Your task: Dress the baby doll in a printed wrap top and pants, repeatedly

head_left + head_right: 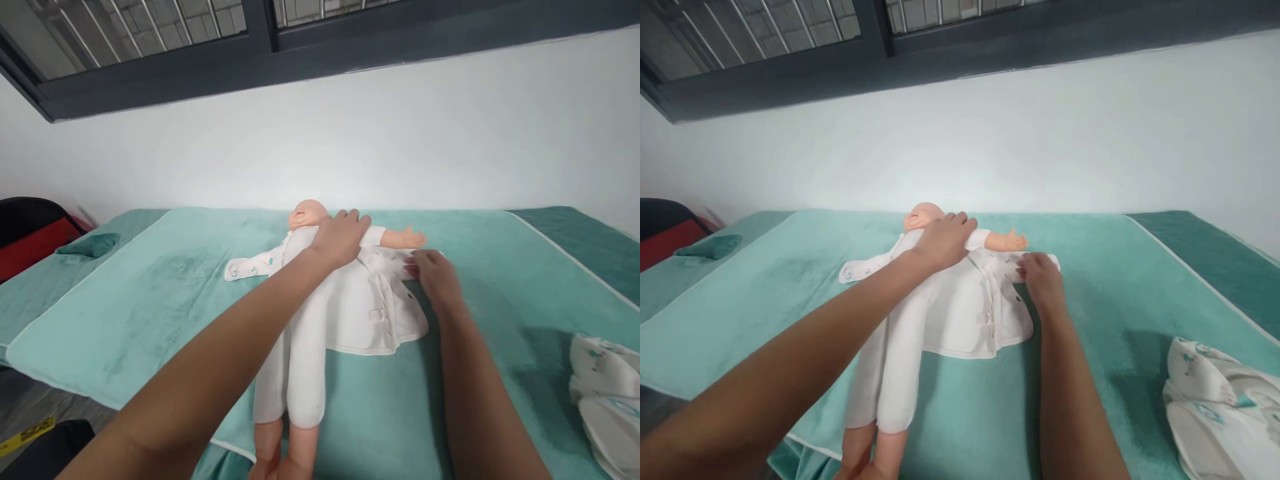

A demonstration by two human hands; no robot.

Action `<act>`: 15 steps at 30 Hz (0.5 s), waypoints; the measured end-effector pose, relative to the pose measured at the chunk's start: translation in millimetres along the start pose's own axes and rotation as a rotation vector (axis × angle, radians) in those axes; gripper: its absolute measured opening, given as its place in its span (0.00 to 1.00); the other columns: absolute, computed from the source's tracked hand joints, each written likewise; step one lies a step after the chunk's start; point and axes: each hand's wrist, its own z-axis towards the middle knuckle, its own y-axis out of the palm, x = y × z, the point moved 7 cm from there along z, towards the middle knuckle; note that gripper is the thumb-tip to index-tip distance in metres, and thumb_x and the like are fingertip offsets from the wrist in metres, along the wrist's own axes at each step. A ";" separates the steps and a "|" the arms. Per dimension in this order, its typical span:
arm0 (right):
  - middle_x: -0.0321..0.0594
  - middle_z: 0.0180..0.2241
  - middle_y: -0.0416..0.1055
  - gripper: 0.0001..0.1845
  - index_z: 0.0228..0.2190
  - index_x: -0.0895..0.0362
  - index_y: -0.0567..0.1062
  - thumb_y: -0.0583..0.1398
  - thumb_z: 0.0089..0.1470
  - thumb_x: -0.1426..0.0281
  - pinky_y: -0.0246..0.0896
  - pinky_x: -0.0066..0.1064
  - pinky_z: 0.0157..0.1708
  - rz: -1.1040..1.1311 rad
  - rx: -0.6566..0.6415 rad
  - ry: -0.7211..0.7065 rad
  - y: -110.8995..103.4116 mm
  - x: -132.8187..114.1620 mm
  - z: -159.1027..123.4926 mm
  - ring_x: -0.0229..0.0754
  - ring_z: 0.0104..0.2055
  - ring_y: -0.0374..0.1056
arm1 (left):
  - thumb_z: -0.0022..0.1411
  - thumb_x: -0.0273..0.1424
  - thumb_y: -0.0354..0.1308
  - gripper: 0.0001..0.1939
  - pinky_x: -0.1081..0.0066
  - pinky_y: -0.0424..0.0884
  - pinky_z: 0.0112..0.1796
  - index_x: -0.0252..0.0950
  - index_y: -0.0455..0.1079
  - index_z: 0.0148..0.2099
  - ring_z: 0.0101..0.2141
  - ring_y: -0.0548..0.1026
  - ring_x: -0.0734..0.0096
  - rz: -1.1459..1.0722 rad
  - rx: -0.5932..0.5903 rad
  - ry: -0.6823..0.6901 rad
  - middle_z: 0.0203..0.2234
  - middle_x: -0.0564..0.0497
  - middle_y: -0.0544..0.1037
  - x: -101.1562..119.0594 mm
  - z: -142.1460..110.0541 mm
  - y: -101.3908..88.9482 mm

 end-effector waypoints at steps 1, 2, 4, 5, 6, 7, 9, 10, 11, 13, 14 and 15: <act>0.41 0.31 0.75 0.11 0.28 0.55 0.72 0.59 0.49 0.60 0.61 0.33 0.33 -0.181 -0.062 -0.044 8.4 -2.0 -1.7 0.43 0.33 0.70 | 0.59 0.22 0.51 0.14 0.64 0.64 0.34 0.34 0.64 0.48 0.42 0.69 0.57 0.023 0.010 -0.003 0.43 0.42 0.71 -5.4 -3.6 -5.2; 0.42 0.30 0.75 0.11 0.27 0.55 0.73 0.61 0.47 0.60 0.59 0.33 0.34 -0.334 -0.125 -0.089 17.0 -3.8 -4.3 0.44 0.34 0.69 | 0.58 0.20 0.50 0.14 0.64 0.63 0.33 0.34 0.64 0.48 0.41 0.69 0.57 0.052 0.015 0.001 0.42 0.42 0.71 -9.3 -7.2 -9.2; 0.41 0.29 0.75 0.11 0.27 0.55 0.73 0.64 0.44 0.60 0.56 0.33 0.34 -0.507 -0.200 -0.149 28.7 -6.7 -10.1 0.45 0.34 0.68 | 0.57 0.18 0.49 0.16 0.63 0.63 0.34 0.34 0.65 0.47 0.41 0.68 0.58 0.118 0.017 0.025 0.41 0.42 0.71 -13.1 -13.4 -13.8; 0.41 0.28 0.74 0.11 0.26 0.55 0.72 0.64 0.43 0.61 0.54 0.33 0.33 -0.523 -0.217 -0.160 31.1 -8.1 -12.4 0.44 0.33 0.67 | 0.56 0.17 0.49 0.16 0.63 0.62 0.34 0.34 0.65 0.46 0.41 0.68 0.57 0.150 0.011 0.039 0.41 0.42 0.71 -13.5 -15.7 -14.4; 0.39 0.27 0.73 0.11 0.25 0.55 0.72 0.64 0.42 0.62 0.53 0.32 0.32 -0.494 -0.225 -0.161 31.5 -9.5 -14.1 0.43 0.32 0.66 | 0.56 0.17 0.49 0.17 0.63 0.62 0.34 0.35 0.66 0.47 0.41 0.68 0.57 0.178 0.001 0.052 0.42 0.42 0.71 -13.3 -17.3 -14.2; 0.37 0.25 0.71 0.10 0.23 0.55 0.71 0.64 0.41 0.63 0.52 0.32 0.31 -0.403 -0.221 -0.146 29.5 -10.8 -15.0 0.42 0.31 0.64 | 0.56 0.17 0.50 0.18 0.62 0.62 0.35 0.35 0.66 0.47 0.42 0.68 0.56 0.202 -0.016 0.061 0.42 0.41 0.71 -12.7 -18.2 -13.1; 0.33 0.21 0.66 0.10 0.21 0.55 0.69 0.64 0.42 0.63 0.50 0.30 0.27 -0.107 -0.174 -0.091 20.5 -12.6 -14.4 0.39 0.28 0.60 | 0.55 0.17 0.52 0.20 0.60 0.63 0.37 0.36 0.67 0.49 0.43 0.67 0.55 0.239 -0.065 0.070 0.44 0.41 0.71 -10.3 -18.0 -8.7; 0.32 0.20 0.63 0.11 0.21 0.54 0.67 0.63 0.42 0.62 0.50 0.30 0.25 0.053 -0.135 -0.059 14.8 -12.8 -13.5 0.38 0.26 0.58 | 0.54 0.17 0.54 0.20 0.59 0.63 0.38 0.36 0.67 0.49 0.44 0.67 0.54 0.252 -0.095 0.068 0.45 0.40 0.71 -8.6 -17.0 -5.7; 0.30 0.20 0.60 0.13 0.21 0.54 0.65 0.62 0.44 0.61 0.50 0.29 0.24 0.186 -0.091 -0.035 8.9 -13.0 -12.5 0.37 0.24 0.56 | 0.53 0.18 0.55 0.21 0.58 0.63 0.40 0.37 0.68 0.49 0.45 0.66 0.53 0.261 -0.126 0.062 0.45 0.40 0.72 -6.5 -15.5 -2.2; 0.29 0.19 0.55 0.15 0.21 0.53 0.61 0.61 0.46 0.58 0.51 0.29 0.21 0.370 -0.033 -0.018 0.8 -15.2 -11.7 0.35 0.22 0.53 | 0.53 0.19 0.58 0.19 0.54 0.62 0.43 0.37 0.70 0.48 0.47 0.65 0.50 0.268 -0.183 0.040 0.45 0.40 0.72 -1.5 -11.1 5.7; 0.29 0.19 0.54 0.16 0.21 0.52 0.60 0.60 0.46 0.58 0.52 0.28 0.21 0.437 -0.036 -0.017 -0.4 -17.6 -12.4 0.35 0.21 0.52 | 0.54 0.21 0.59 0.18 0.53 0.61 0.44 0.37 0.71 0.47 0.48 0.64 0.49 0.265 -0.205 0.023 0.45 0.39 0.72 1.1 -8.1 9.7; 0.29 0.19 0.54 0.17 0.22 0.52 0.60 0.61 0.46 0.57 0.53 0.28 0.20 0.511 -0.057 -0.011 0.3 -20.3 -14.0 0.35 0.21 0.52 | 0.55 0.22 0.59 0.16 0.51 0.60 0.46 0.37 0.72 0.47 0.48 0.64 0.48 0.259 -0.222 0.001 0.45 0.39 0.72 3.4 -4.7 13.7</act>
